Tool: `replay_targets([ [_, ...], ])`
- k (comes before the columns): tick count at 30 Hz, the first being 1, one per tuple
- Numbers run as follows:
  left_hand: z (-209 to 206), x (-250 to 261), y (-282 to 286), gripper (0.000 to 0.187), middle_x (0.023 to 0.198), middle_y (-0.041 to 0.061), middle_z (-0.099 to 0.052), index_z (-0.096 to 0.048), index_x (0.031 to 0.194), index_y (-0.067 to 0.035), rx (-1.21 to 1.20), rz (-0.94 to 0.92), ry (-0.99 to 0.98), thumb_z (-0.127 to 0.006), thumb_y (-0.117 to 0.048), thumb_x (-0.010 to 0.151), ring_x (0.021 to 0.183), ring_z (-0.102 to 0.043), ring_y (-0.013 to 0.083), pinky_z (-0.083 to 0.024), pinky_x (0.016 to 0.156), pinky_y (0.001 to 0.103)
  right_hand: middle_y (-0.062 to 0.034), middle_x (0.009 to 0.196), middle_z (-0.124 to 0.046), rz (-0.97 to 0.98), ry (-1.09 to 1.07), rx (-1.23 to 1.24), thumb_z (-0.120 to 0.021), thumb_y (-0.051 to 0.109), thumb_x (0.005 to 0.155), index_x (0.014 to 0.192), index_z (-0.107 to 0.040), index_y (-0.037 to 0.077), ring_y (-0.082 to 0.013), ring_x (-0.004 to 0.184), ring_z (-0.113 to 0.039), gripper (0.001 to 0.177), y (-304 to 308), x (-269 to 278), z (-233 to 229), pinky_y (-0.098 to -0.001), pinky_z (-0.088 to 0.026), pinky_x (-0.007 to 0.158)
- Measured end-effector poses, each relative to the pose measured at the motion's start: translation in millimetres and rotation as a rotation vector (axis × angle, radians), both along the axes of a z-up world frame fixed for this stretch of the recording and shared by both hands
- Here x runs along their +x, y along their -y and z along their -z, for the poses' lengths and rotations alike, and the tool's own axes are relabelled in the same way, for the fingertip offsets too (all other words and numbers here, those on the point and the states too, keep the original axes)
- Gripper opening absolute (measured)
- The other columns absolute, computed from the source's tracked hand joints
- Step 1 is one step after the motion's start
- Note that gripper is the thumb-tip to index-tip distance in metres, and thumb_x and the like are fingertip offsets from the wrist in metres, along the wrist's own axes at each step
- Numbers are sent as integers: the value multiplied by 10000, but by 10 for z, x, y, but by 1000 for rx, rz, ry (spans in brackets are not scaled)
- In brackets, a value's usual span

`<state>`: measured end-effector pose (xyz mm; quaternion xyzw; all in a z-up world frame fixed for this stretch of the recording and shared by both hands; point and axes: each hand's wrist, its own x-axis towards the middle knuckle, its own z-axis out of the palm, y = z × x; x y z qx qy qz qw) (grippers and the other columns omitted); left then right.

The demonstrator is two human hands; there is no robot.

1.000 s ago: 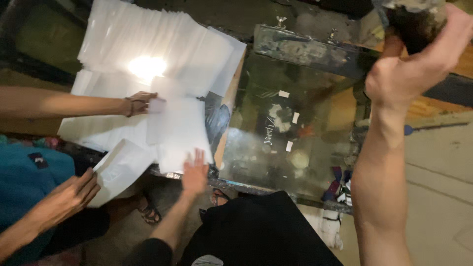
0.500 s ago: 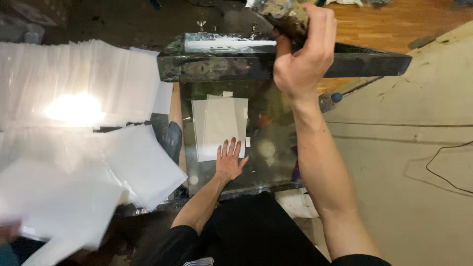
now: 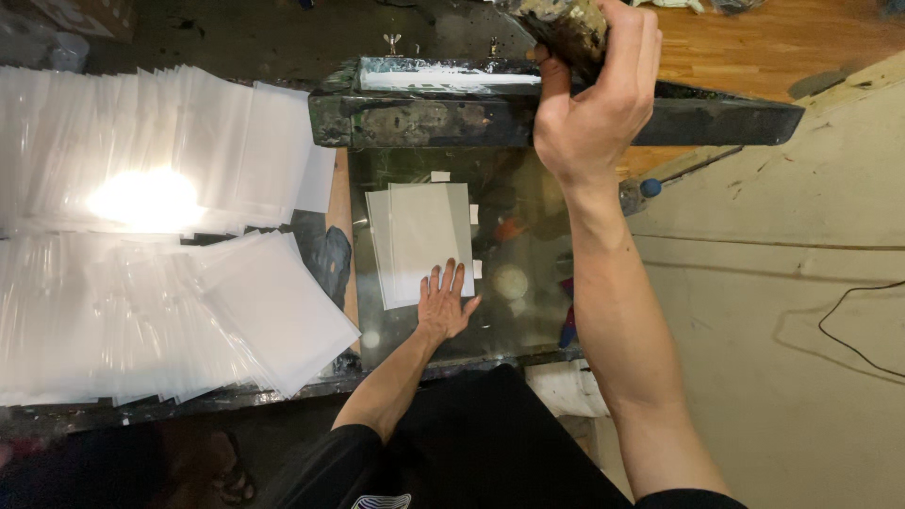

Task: The person performs screen printing by placing a sheet of paper under a screen, applying white ink with a squeegee, and pulling the ink across the screen. They then lift the screen to reveal the printed paper and place it on a stack.

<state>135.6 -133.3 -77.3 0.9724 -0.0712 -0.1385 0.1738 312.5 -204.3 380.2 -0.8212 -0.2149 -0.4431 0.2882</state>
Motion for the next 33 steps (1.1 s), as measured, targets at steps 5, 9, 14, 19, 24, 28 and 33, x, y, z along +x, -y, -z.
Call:
replay_targets([
  [5, -86, 77, -18, 882, 1854, 68, -114, -155, 1769, -165, 5, 30, -114, -256, -706, 1081, 1666, -122, 399, -183, 1305, 606, -148, 1089, -559, -14, -6, 14, -784, 103, 960, 1271, -582, 66, -406, 985, -547, 372, 21, 6, 20, -476, -438, 856],
  [9, -132, 91, -73, 819, 1828, 74, -200, -233, 1742, -166, -96, 21, -32, -362, -647, 1091, 1647, -167, 397, -218, 1278, 615, -152, 1103, -578, -21, 14, 5, -779, 143, 1002, 1278, -578, 72, -402, 982, -543, 349, 49, 31, 64, -477, -434, 851],
  [14, -916, -84, -548, 586, 1442, 123, -628, -604, 1452, -132, -668, -273, 110, -693, -495, 1001, 1377, -565, 333, -427, 1150, 513, -156, 1154, -636, -92, 46, 45, -783, 78, 1007, 1317, -603, 54, -416, 1032, -651, 359, 145, -349, 384, -478, -523, 928],
  [19, -1281, -832, -1286, 642, 1123, 145, -818, -784, 1162, -99, -1019, -591, 204, -1058, -429, 684, 1135, -777, 327, -531, 1090, 464, -129, 931, -699, -107, -220, -83, -766, 161, 868, 1071, -725, 109, -408, 852, -695, 214, 478, -1132, 1678, -509, -548, 821],
  [24, -639, -1399, -1333, 871, 985, 195, -763, -675, 1221, -68, -885, -951, -244, -1089, -538, 615, 931, -829, 345, -622, 905, 454, -289, 1329, -707, -114, -1330, -517, -871, 223, 856, 1455, -564, 63, -523, 1295, -654, 692, 563, -772, 2389, -629, -494, 1095],
  [28, -974, -1324, -1335, 1136, 1496, 385, -605, -487, 1590, 52, -871, -994, -379, -947, -608, 786, 1345, -645, 511, -500, 1175, 607, -164, 1319, -724, -221, -1422, -819, -873, 267, 815, 1378, -583, 167, -435, 1271, -689, 642, 338, -1206, 2996, -624, -541, 1021],
  [33, -654, -1289, -1306, 668, 1664, 118, -573, -546, 1640, -147, -913, -1180, -476, -362, -513, 1113, 1561, -493, 322, -355, 1253, 421, -104, 1303, -658, -130, -912, -905, -635, 218, 1043, 1349, -575, 200, -375, 1207, -610, 313, 119, -552, 3615, -633, -498, 917],
])
